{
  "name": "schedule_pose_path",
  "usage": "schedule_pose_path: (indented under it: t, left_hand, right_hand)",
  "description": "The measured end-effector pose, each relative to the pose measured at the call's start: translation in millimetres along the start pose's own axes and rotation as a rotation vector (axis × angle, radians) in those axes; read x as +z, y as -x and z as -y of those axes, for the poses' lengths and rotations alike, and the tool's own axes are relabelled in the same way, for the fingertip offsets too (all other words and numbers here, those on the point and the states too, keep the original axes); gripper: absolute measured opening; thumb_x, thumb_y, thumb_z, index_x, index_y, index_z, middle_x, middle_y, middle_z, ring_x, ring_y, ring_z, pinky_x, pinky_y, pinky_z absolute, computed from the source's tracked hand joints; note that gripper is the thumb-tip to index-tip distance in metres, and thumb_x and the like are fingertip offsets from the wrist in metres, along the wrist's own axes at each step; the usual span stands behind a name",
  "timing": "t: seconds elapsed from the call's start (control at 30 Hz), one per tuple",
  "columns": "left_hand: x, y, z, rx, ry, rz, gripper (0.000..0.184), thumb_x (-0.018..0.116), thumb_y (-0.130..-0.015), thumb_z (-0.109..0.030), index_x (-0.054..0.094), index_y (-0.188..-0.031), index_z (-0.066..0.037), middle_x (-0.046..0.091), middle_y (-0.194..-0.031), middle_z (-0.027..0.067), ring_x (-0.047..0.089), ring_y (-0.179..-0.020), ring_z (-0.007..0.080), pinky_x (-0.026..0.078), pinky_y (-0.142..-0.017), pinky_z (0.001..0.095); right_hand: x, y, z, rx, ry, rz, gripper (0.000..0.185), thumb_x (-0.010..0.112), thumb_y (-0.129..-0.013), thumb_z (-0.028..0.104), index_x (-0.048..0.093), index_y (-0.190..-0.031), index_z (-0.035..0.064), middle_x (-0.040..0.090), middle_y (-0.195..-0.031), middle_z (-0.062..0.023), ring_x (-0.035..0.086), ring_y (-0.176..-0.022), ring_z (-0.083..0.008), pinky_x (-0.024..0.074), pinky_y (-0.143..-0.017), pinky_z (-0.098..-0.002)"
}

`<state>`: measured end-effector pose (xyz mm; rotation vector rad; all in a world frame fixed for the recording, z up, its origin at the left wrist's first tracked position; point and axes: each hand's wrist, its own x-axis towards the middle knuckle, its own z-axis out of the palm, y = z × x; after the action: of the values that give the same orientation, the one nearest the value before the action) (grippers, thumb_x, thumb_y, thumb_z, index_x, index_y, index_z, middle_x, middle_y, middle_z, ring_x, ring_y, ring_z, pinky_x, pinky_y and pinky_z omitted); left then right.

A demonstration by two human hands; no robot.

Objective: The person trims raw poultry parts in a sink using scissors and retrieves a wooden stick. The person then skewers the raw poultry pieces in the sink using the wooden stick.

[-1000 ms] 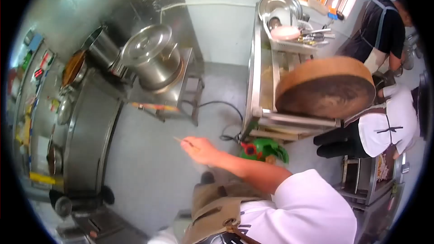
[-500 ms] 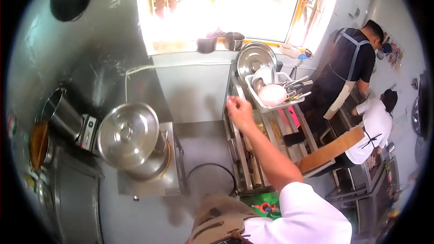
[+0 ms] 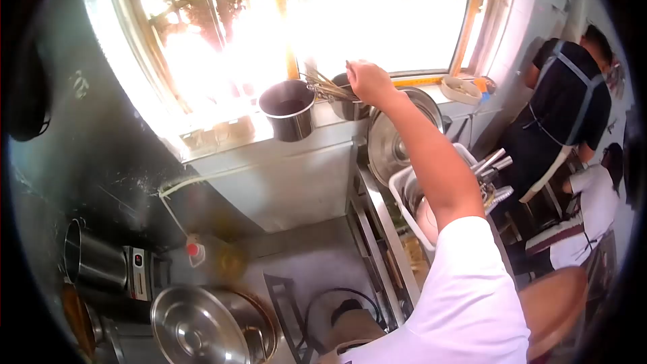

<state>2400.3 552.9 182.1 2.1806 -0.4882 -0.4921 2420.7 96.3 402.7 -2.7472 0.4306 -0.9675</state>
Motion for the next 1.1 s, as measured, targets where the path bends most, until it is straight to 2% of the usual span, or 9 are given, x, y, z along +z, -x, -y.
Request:
schedule_pose_path:
  t: [0.07,0.2,0.3,0.43,0.6,0.8,0.87,0.97,1.1]
  left_hand:
    - [1,-39,-16,0.006,0.007,-0.017,0.012,0.06,-0.073,-0.022,0.062,-0.066,-0.012,0.065,-0.07,0.011,0.065,-0.069,0.0283,0.047,-0.058,0.0457]
    - [7,-89,-34,0.012,0.012,-0.032,0.013,0.06,-0.073,-0.022,0.062,-0.066,-0.012,0.065,-0.07,0.0113,0.064,-0.069,0.0285,0.047,-0.058,0.0458]
    - [8,-110,-44,0.005,0.003,-0.038,0.013,0.06,-0.073,-0.022,0.062,-0.066,-0.012,0.065,-0.07,0.0114,0.064,-0.069,0.0287,0.047,-0.058,0.0458]
    - [10,-126,-51,-0.006,-0.006,-0.042,0.013,0.06,-0.073,-0.022,0.062,-0.067,-0.012,0.065,-0.07,0.0117,0.064,-0.069,0.029,0.047,-0.058,0.0459]
    - [13,-137,-57,-0.014,-0.013,-0.043,0.013,0.06,-0.073,-0.022,0.062,-0.067,-0.012,0.065,-0.07,0.012,0.064,-0.069,0.0293,0.047,-0.058,0.0459]
    - [10,-140,-64,-0.011,-0.013,-0.059,0.013,0.06,-0.073,-0.023,0.062,-0.067,-0.011,0.065,-0.071,0.0123,0.064,-0.069,0.0297,0.047,-0.059,0.046]
    - [10,-139,-64,-0.01,-0.015,-0.063,0.013,0.06,-0.074,-0.023,0.063,-0.067,-0.011,0.065,-0.071,0.0125,0.064,-0.069,0.0298,0.047,-0.059,0.0461]
    - [12,-138,-66,-0.006,-0.017,-0.069,0.013,0.06,-0.074,-0.023,0.063,-0.067,-0.011,0.065,-0.071,0.0127,0.064,-0.069,0.03,0.047,-0.059,0.0461]
    - [12,-137,-66,0.002,-0.018,-0.077,0.014,0.059,-0.074,-0.023,0.063,-0.068,-0.011,0.065,-0.071,0.0129,0.064,-0.069,0.0302,0.047,-0.059,0.0462]
  right_hand:
    - [23,-32,-15,0.109,0.086,0.289,0.022,0.049,-0.089,0.015,0.064,-0.099,0.0015,0.065,-0.093,-0.0229,0.061,-0.093,-0.039,0.0476,-0.081,-0.0447]
    - [65,-63,-46,0.126,0.073,0.554,0.027,0.049,-0.081,0.006,0.067,-0.099,0.0013,0.065,-0.098,-0.0238,0.061,-0.095,-0.0379,0.048,-0.084,-0.0428]
    - [90,-76,-58,0.161,-0.05,0.516,0.031,0.048,-0.081,0.005,0.068,-0.103,0.0028,0.065,-0.099,-0.0234,0.062,-0.094,-0.0375,0.0484,-0.084,-0.0414]
    - [107,-111,-47,-0.096,-0.146,0.386,0.025,0.056,-0.079,0.013,0.07,-0.097,0.0024,0.067,-0.09,-0.0209,0.063,-0.089,-0.0354,0.0497,-0.082,-0.0395]
    - [133,-139,-30,-0.282,-0.163,0.552,0.022,0.062,-0.079,0.019,0.069,-0.092,0.0026,0.067,-0.086,-0.0179,0.063,-0.084,-0.0344,0.0494,-0.076,-0.0406]
    - [107,-139,-43,-0.222,-0.212,0.255,0.019,0.06,-0.082,0.018,0.069,-0.093,0.0056,0.066,-0.088,-0.0181,0.062,-0.084,-0.035,0.0492,-0.076,-0.0414]
    - [84,-141,-56,-0.169,-0.176,0.133,0.025,0.056,-0.088,0.017,0.067,-0.104,0.0016,0.067,-0.092,-0.0191,0.063,-0.084,-0.0342,0.049,-0.077,-0.0389]
    - [44,-140,-65,-0.19,-0.264,-0.092,0.031,0.056,-0.089,0.016,0.063,-0.111,-0.0045,0.067,-0.086,-0.0193,0.063,-0.077,-0.0266,0.0487,-0.075,-0.0343]
    - [6,-132,-52,-0.118,-0.349,-0.1,0.033,0.054,-0.091,0.015,0.06,-0.115,-0.0058,0.064,-0.079,-0.0149,0.058,-0.072,-0.0191,0.0472,-0.073,-0.031]
